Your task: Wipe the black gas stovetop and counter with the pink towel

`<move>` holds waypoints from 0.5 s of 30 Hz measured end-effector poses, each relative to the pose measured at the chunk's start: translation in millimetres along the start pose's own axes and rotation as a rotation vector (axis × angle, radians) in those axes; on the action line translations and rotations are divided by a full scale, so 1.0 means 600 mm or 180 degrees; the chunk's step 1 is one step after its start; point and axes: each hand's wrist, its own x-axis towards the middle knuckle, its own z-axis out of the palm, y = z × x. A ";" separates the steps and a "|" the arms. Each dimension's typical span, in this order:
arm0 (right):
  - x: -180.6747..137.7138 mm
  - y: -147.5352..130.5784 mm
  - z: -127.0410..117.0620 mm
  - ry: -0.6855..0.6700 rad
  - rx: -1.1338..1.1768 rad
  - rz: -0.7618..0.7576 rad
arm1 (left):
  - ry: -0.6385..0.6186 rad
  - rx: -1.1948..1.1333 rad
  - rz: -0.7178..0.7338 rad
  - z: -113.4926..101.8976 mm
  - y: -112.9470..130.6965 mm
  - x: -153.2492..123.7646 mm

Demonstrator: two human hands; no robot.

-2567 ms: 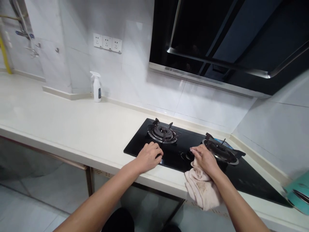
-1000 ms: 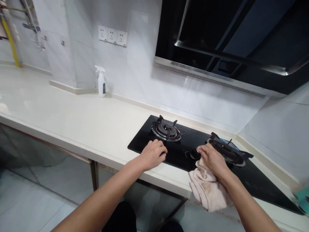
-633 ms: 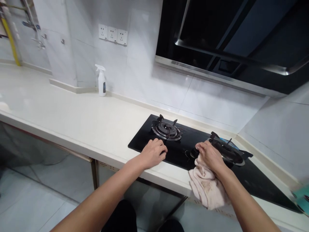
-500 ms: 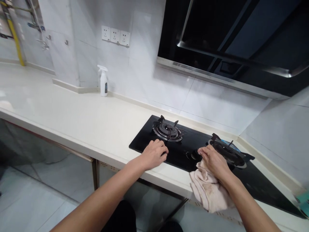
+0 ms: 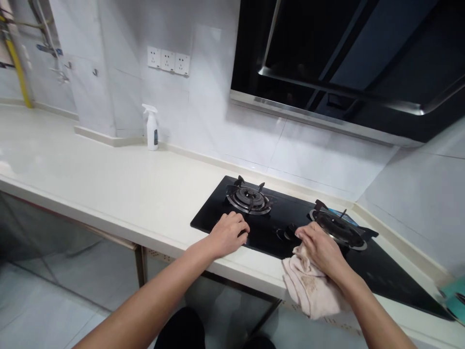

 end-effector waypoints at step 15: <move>-0.056 -0.021 -0.004 0.0555 0.1388 0.0847 | -0.0559 -0.0307 0.0500 0.021 0.077 0.148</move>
